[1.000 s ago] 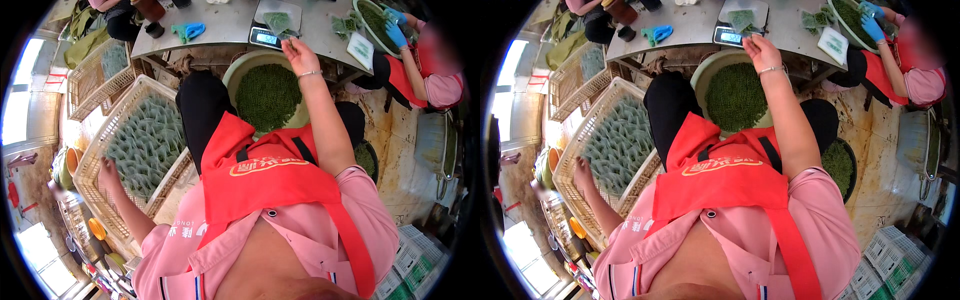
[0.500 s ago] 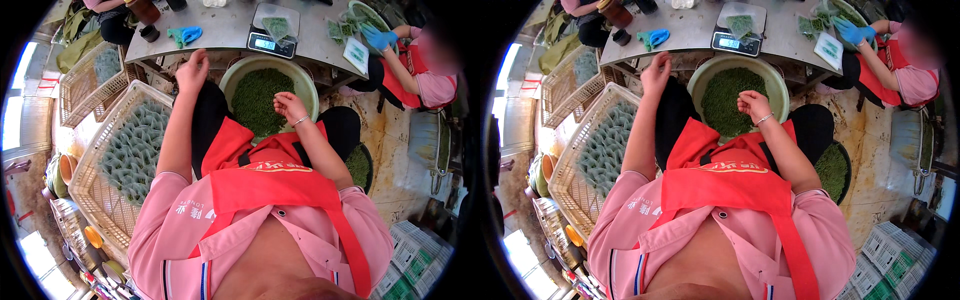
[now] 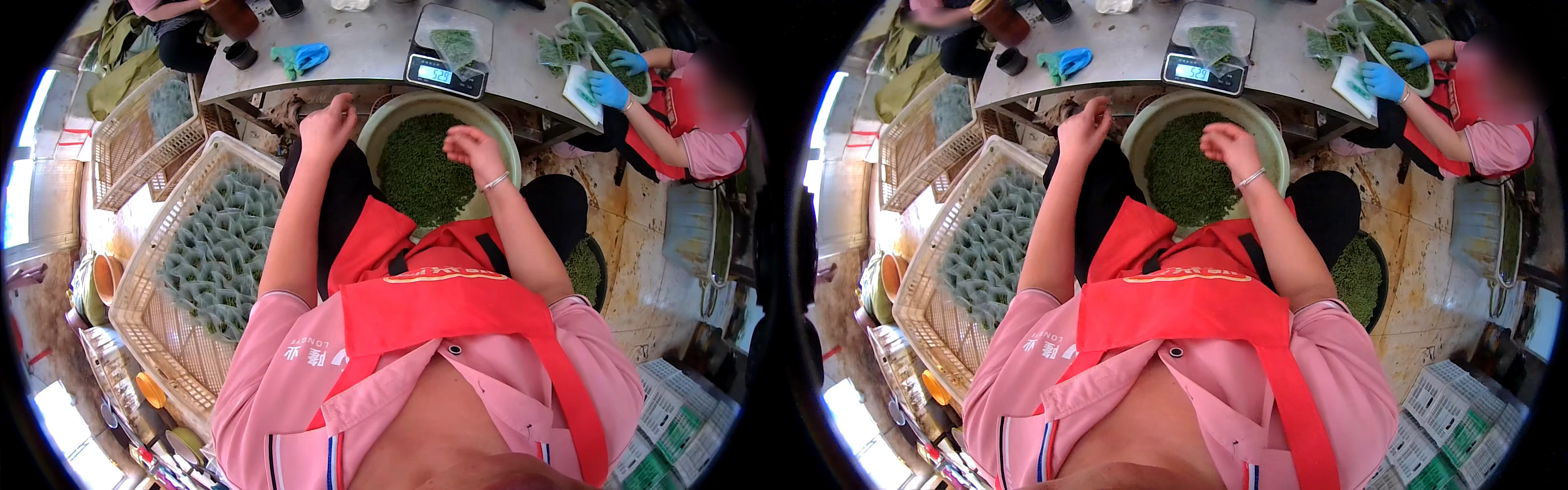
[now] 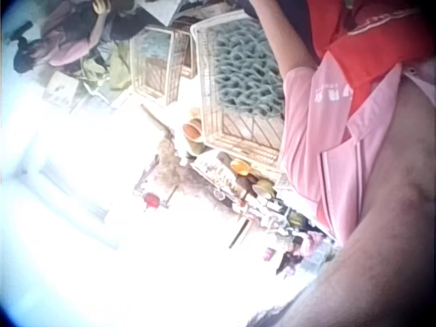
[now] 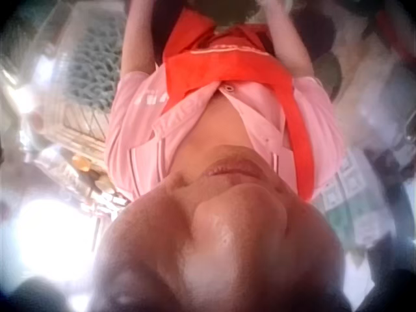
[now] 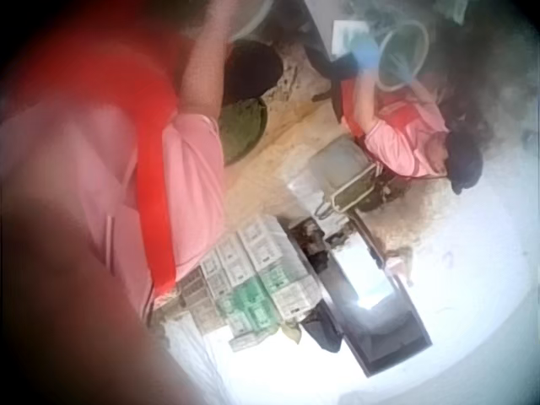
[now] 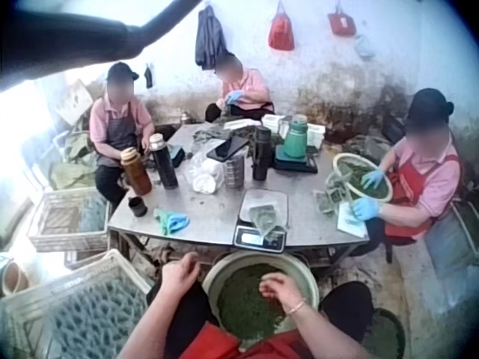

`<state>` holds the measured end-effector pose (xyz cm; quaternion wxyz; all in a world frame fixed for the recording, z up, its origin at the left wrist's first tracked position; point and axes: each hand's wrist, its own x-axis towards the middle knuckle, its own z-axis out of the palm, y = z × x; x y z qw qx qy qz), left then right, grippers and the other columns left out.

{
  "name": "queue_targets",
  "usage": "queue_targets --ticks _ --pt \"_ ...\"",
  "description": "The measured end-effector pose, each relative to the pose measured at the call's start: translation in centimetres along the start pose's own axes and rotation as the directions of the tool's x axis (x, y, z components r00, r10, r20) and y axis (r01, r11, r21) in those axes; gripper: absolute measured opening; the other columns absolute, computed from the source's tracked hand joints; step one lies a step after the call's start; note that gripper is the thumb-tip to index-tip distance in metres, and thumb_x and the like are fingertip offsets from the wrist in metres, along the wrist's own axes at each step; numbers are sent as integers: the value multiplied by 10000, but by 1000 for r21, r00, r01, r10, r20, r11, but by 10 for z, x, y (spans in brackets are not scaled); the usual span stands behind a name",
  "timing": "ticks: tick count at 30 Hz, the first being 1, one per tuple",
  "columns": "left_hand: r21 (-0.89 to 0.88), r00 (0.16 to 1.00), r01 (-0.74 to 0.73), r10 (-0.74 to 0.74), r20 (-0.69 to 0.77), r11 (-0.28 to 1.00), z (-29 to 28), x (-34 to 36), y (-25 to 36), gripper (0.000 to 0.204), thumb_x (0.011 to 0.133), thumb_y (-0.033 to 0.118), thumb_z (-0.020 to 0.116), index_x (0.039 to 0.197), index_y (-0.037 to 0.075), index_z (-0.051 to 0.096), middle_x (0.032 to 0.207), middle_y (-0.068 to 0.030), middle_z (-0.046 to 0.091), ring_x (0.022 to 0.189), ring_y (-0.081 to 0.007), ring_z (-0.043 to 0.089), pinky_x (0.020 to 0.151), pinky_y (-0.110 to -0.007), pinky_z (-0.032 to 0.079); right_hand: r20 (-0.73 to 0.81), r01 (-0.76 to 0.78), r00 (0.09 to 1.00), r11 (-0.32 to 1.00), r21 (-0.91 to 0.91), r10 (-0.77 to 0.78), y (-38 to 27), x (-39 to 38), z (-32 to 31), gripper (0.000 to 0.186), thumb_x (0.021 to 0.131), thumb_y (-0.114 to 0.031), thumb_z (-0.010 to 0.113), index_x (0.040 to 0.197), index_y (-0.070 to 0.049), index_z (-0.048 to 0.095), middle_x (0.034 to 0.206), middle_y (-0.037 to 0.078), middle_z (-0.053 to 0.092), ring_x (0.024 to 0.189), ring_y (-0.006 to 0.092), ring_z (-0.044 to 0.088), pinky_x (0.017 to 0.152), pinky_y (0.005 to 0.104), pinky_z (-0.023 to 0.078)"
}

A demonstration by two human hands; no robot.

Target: The person scoops green tea leaves from a bowl into small plastic bags, weighs each bag on a digital scale, and places the filled bags into a plastic crate. The process is repeated continuously.

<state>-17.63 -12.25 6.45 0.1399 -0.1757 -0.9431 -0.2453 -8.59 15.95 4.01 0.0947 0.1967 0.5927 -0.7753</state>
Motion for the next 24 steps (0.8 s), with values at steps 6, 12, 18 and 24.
queue_targets --ticks 6,12,18,24 --pt "-116 998 25 -31 -52 993 22 23 15 229 829 286 583 1006 145 616 810 -63 678 743 -238 658 646 -352 509 53 563 616 392 -728 -786 -30 2 3 244 821 -125 591 1060 -81 617 1084 98 617 836 233 638 698 286 506" --pt "-169 987 -24 -4 -161 985 37 31 29 171 812 262 601 933 143 628 705 -61 660 654 -261 643 594 -388 503 216 347 607 10 -938 -765 -71 59 14 286 840 -221 556 1116 -156 594 1271 21 510 817 257 629 681 365 517" --pt "-84 953 -111 82 -292 990 37 43 29 307 760 260 678 1030 146 585 782 -53 668 720 -244 647 632 -365 500 371 313 703 -205 -928 -607 -128 69 63 133 831 -189 525 881 -114 623 1245 65 497 766 291 636 634 410 516" --pt "-17 986 151 -152 -62 988 45 44 25 482 721 342 687 1129 159 505 770 -104 646 707 -287 634 574 -402 479 595 537 712 -257 -803 -372 -110 42 129 117 782 -114 538 827 -84 642 988 96 602 803 285 643 673 389 521"
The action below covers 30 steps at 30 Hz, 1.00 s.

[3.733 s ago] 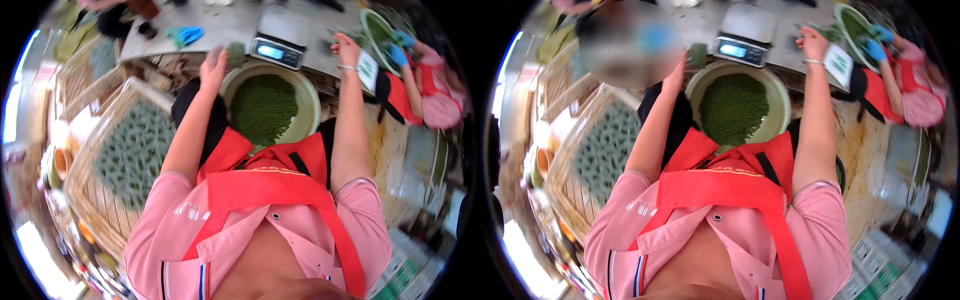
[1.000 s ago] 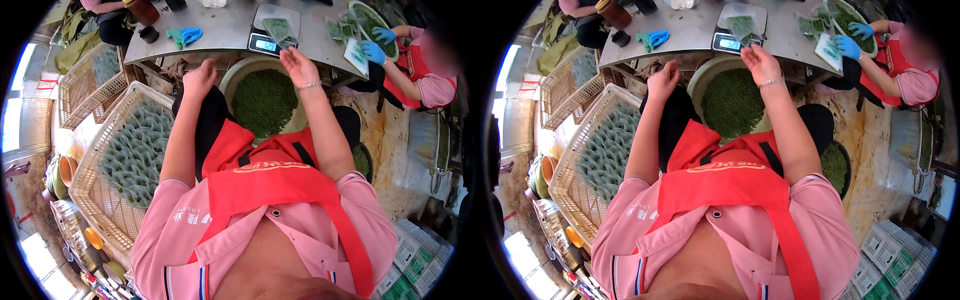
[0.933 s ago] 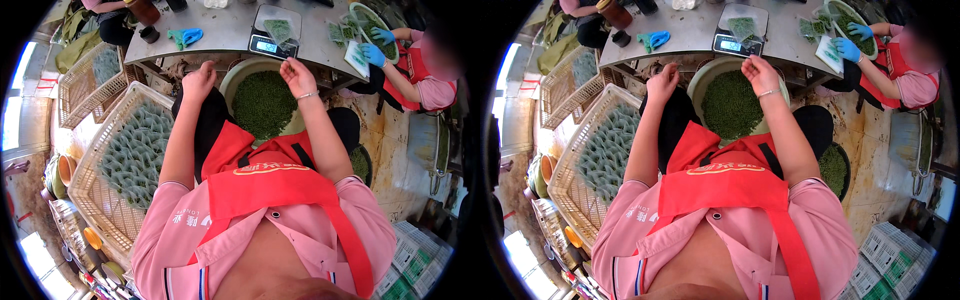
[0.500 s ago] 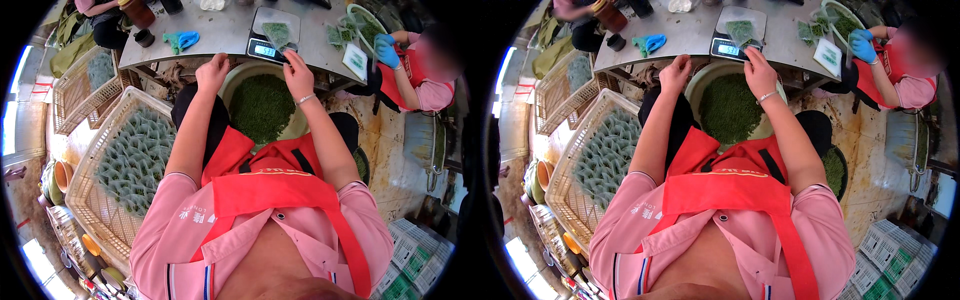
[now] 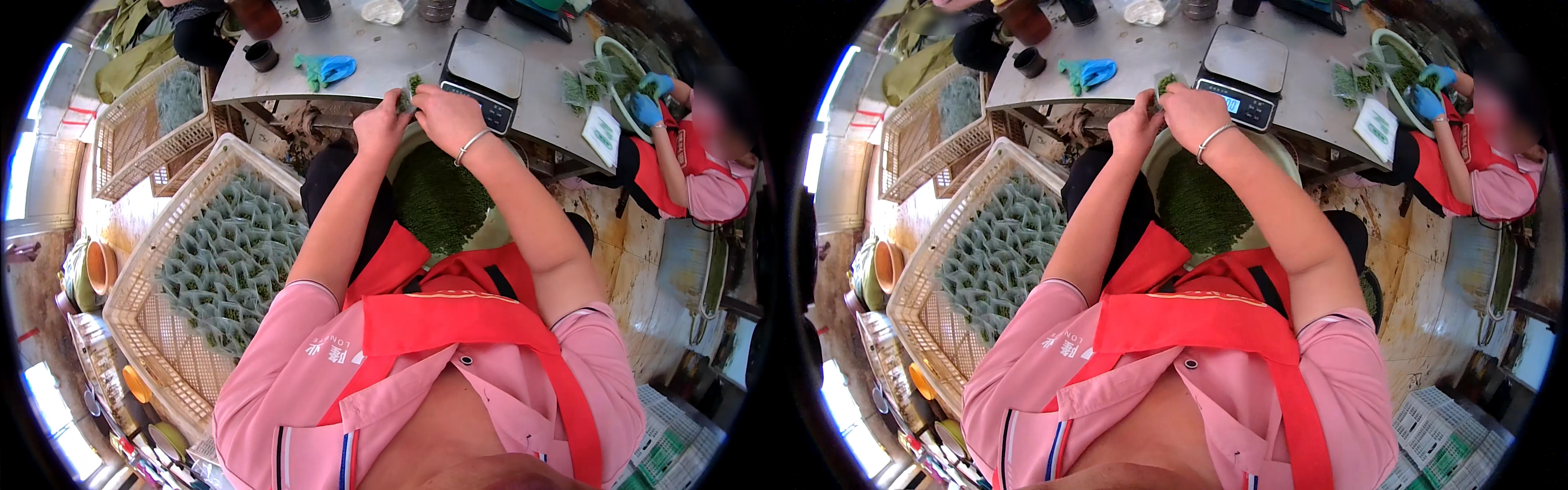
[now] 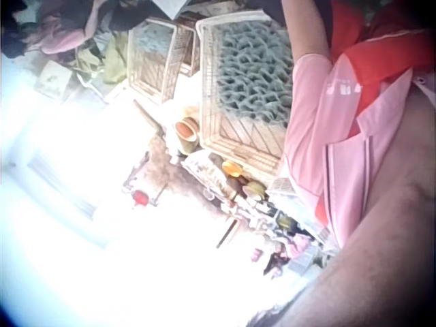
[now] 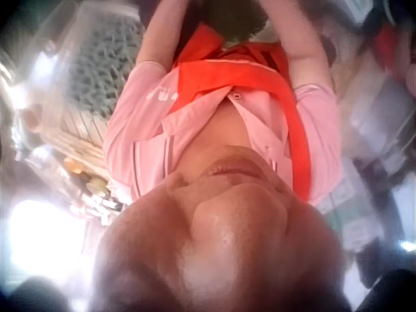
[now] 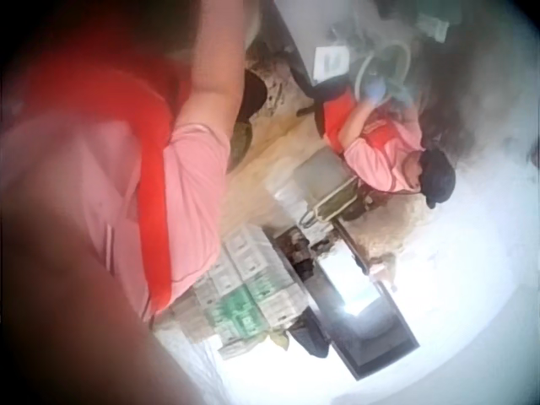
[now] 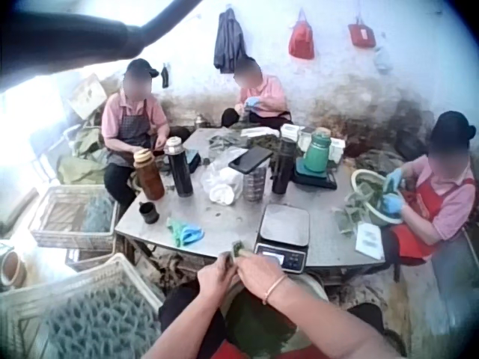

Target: The person scoops green tea leaves from a bowl into small plastic bags, weighs each bag on a digital scale, and places the filled bags into a plastic crate. The process is repeated continuously.

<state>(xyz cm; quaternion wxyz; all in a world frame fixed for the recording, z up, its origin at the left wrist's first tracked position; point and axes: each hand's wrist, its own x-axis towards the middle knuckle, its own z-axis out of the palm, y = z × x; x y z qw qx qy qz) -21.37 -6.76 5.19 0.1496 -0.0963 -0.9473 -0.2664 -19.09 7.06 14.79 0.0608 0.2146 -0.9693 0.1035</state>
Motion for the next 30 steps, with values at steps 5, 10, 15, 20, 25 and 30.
queue_targets --ticks 5,10,15,20,25,30 --pt "8 983 -166 166 -85 986 1 -3 4 534 696 302 686 1177 172 494 760 -95 646 658 -298 630 550 -405 480 203 -78 975 996 -49 86 19 7 45 180 801 -96 503 910 -64 642 943 100 612 815 303 642 685 397 520" --pt "60 982 -164 168 -84 985 1 -3 1 554 681 251 676 1189 107 507 791 -115 645 643 -307 627 557 -420 486 3 -64 998 991 114 64 -6 -17 9 243 807 -125 490 1021 -121 605 1081 112 552 874 306 626 712 427 509" --pt "115 952 -290 298 -65 950 6 -3 1 554 705 180 628 1228 113 458 872 -114 647 646 -301 617 574 -404 485 134 -72 989 996 53 65 10 -9 41 246 784 -105 503 1013 -88 590 1167 112 519 873 307 621 713 409 516" --pt "-88 994 107 -104 33 990 -3 0 14 452 786 345 622 1197 182 527 899 -133 660 752 -348 628 680 -407 493 51 -94 985 257 962 168 53 -55 -12 245 883 -103 541 1113 -69 617 1120 98 617 705 115 644 670 232 523" --pt "-501 964 248 -260 47 829 15 7 -11 532 778 460 626 1179 124 532 1013 -126 656 924 -314 625 797 -374 473 90 -230 458 20 973 884 209 -91 7 474 867 -87 517 1323 -97 386 1081 115 525 665 172 600 516 266 497" --pt "-328 972 233 -219 80 916 -7 8 25 532 800 458 608 1186 108 499 1044 -100 651 945 -296 624 821 -356 463 166 -127 388 -126 984 907 309 -81 21 358 863 -97 529 1213 -50 465 936 121 576 587 174 574 469 275 488"
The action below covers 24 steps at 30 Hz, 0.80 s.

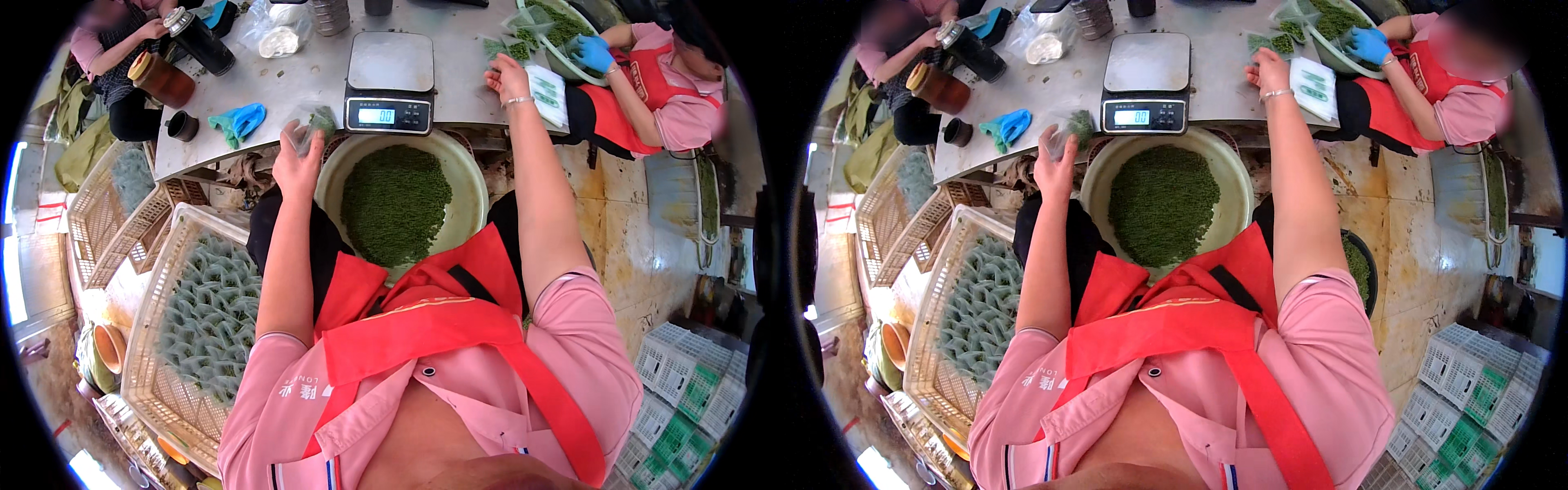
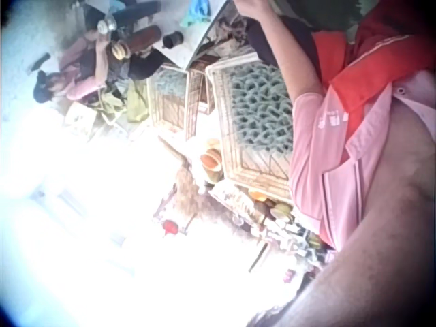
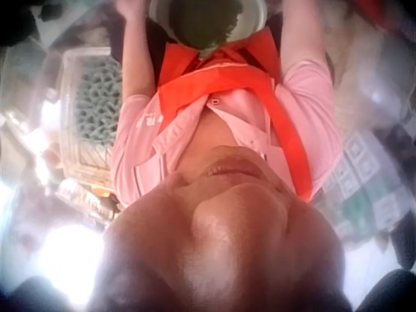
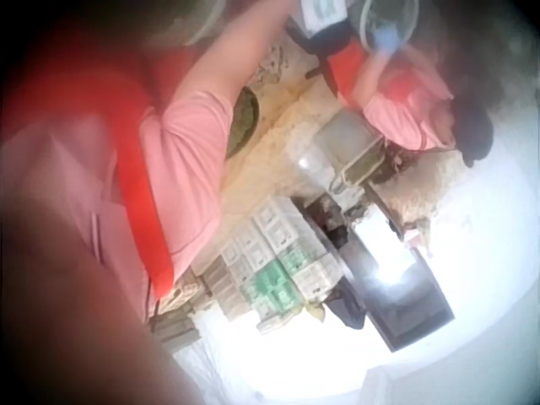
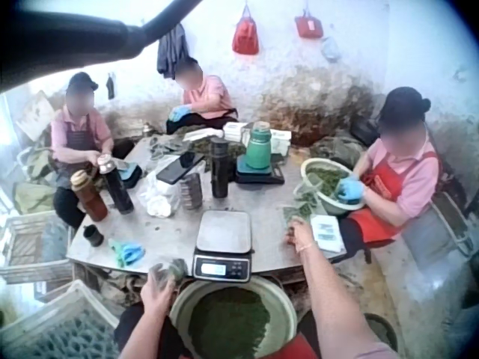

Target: The person scoops green tea leaves from a bowl into small plastic bags, weighs each bag on a digital scale, and places the filled bags into a plastic crate. The process is repeated continuously.

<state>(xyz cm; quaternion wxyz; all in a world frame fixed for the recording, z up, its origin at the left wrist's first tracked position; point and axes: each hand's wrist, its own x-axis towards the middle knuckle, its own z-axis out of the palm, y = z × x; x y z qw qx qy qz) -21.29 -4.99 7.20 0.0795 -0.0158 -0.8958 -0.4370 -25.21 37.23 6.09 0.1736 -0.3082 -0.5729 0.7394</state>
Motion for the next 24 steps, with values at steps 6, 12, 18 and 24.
queue_targets --ticks 6,12,18,24 --pt "-116 995 -80 72 -69 990 3 0 -34 508 871 450 521 1235 97 504 1051 -154 636 970 -324 613 841 -348 457 50 190 976 948 255 -210 -23 -56 48 204 892 -92 514 1012 56 587 867 148 631 621 195 630 530 280 527" --pt "-619 998 -55 32 -49 783 -36 -17 -30 398 955 311 422 1206 12 501 975 -142 618 684 -203 663 643 -293 483 358 398 853 917 22 -379 -6 -186 115 251 900 -81 510 1116 29 575 942 154 640 687 185 653 635 272 544" --pt "-319 945 -89 -22 -327 943 -213 -120 -60 428 959 365 396 1201 32 513 861 -95 646 754 -203 668 690 -313 469 475 354 834 933 -70 -281 47 -224 98 248 899 -55 498 1127 18 562 990 103 630 798 182 645 721 276 522" --pt "350 745 467 -147 -651 812 -408 -313 -109 488 925 503 344 1187 143 543 848 -167 663 859 -334 630 724 -411 465 721 272 686 884 -381 99 156 -261 51 214 909 -73 503 1094 -46 606 938 59 647 687 114 611 588 235 496"
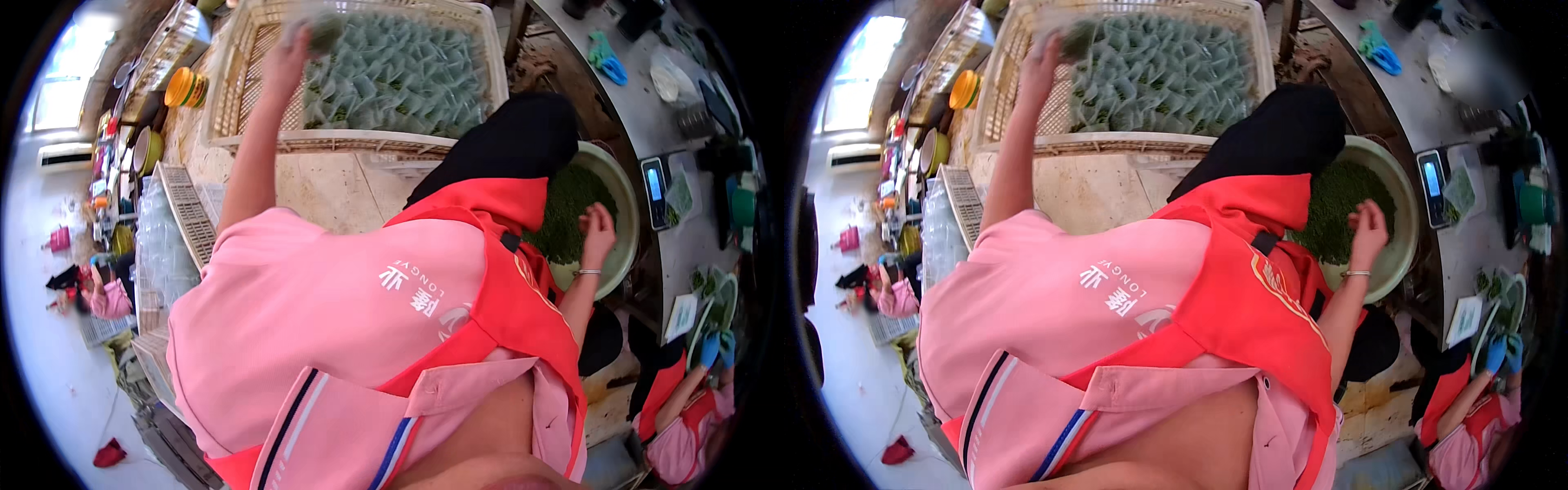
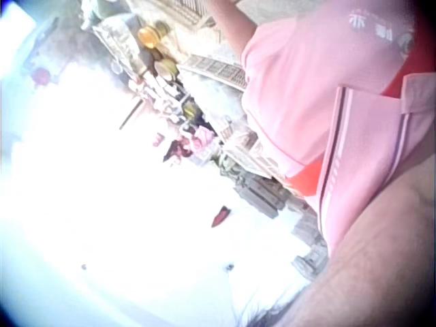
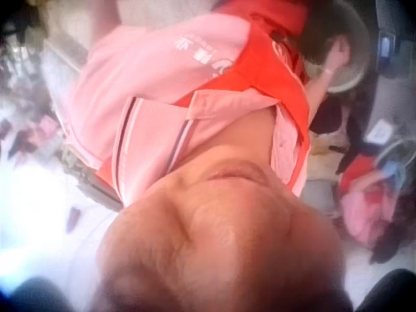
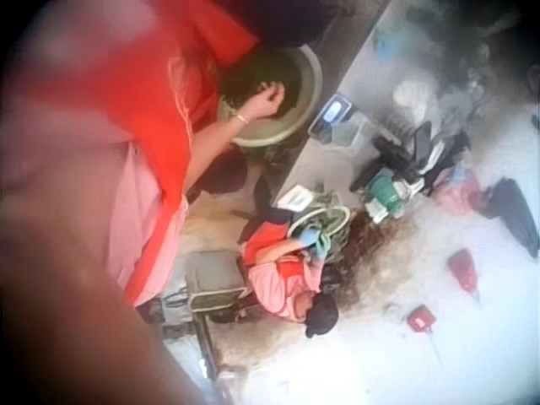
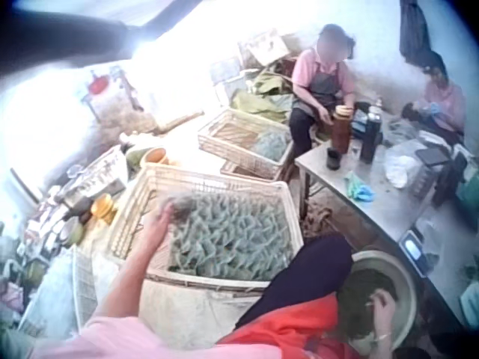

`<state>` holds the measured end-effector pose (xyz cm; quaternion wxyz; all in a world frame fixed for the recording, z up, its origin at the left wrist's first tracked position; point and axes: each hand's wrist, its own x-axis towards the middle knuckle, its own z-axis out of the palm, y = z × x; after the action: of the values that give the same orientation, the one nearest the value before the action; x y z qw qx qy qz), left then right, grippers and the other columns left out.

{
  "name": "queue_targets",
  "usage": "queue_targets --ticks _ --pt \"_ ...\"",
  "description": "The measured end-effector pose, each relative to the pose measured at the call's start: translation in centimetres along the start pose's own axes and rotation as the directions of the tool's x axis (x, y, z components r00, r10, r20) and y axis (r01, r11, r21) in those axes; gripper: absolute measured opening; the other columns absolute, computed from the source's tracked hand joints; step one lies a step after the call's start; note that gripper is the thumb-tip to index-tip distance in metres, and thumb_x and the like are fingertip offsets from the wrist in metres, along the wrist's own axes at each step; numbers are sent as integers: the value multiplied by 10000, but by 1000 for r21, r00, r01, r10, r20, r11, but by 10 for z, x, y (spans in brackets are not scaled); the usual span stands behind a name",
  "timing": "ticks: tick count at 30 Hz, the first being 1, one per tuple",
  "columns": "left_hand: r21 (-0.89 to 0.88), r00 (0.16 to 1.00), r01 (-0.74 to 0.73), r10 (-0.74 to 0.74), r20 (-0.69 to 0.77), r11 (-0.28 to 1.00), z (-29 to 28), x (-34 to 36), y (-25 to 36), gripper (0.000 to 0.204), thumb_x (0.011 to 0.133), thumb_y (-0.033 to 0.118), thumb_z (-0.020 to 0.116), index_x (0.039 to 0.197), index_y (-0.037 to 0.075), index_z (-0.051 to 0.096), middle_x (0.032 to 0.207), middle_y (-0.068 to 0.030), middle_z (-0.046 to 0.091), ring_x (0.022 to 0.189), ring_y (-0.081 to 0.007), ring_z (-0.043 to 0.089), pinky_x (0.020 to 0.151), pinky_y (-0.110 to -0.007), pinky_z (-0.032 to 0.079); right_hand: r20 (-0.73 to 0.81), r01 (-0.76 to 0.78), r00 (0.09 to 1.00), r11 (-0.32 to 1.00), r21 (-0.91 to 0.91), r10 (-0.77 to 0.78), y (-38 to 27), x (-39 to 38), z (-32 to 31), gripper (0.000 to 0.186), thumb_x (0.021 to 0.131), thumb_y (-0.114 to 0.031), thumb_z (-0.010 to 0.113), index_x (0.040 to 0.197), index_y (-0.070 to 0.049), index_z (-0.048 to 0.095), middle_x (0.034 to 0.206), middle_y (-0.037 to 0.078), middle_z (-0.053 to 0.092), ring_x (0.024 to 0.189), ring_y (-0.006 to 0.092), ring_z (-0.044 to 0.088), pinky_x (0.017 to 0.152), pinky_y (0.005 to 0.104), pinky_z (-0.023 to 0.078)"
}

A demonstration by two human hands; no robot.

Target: The person scoops green tea leaves from a bowl into small plastic bags, weighs each bag on a digital scale, and places the filled bags into a plastic crate. The process is repeated continuously.

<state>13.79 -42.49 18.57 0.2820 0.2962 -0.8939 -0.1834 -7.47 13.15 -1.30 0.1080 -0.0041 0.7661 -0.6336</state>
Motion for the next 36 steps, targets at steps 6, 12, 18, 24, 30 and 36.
queue_targets --ticks 6,12,18,24,30,36 --pt "543 776 421 -598 200 727 -32 -30 -163 539 900 449 299 1170 57 553 1099 -201 604 1041 -352 572 916 -439 412 330 94 939 859 -504 91 59 -12 32 235 853 -128 569 1054 -21 626 844 100 671 740 170 641 648 290 506" --pt "730 585 -147 -537 608 667 38 -51 -93 395 838 290 449 1102 46 613 1135 -148 606 1045 -311 577 876 -408 447 349 167 899 529 -832 265 90 -23 38 358 778 -318 610 957 -12 660 923 216 645 908 354 624 778 414 488" --pt "544 481 146 -539 691 827 19 -40 -139 579 821 469 538 1200 31 520 1023 -189 633 901 -302 616 778 -431 461 410 78 779 575 -814 475 107 -33 70 468 787 -454 522 992 -53 649 1029 236 614 985 364 592 813 426 469" --pt "434 929 -347 240 284 831 53 -36 51 551 831 460 562 1252 112 492 1110 -117 623 912 -278 630 731 -366 496 580 290 679 561 -775 451 122 -11 68 349 743 -314 606 964 -50 658 942 187 654 913 338 616 820 396 475" --pt "-40 696 -674 653 299 737 162 -53 188 302 821 309 592 1072 141 595 904 -80 662 827 -271 632 694 -372 494 240 -441 869 897 -22 433 59 -23 2 24 806 -61 599 787 -58 586 654 33 581 569 95 584 472 215 483" --pt "-407 536 -742 836 119 533 235 -64 267 216 796 232 633 986 131 633 813 -94 656 759 -280 629 665 -371 497 80 -293 946 722 627 315 -11 -35 -52 50 831 -38 600 866 -34 565 741 61 601 643 151 600 625 262 533"
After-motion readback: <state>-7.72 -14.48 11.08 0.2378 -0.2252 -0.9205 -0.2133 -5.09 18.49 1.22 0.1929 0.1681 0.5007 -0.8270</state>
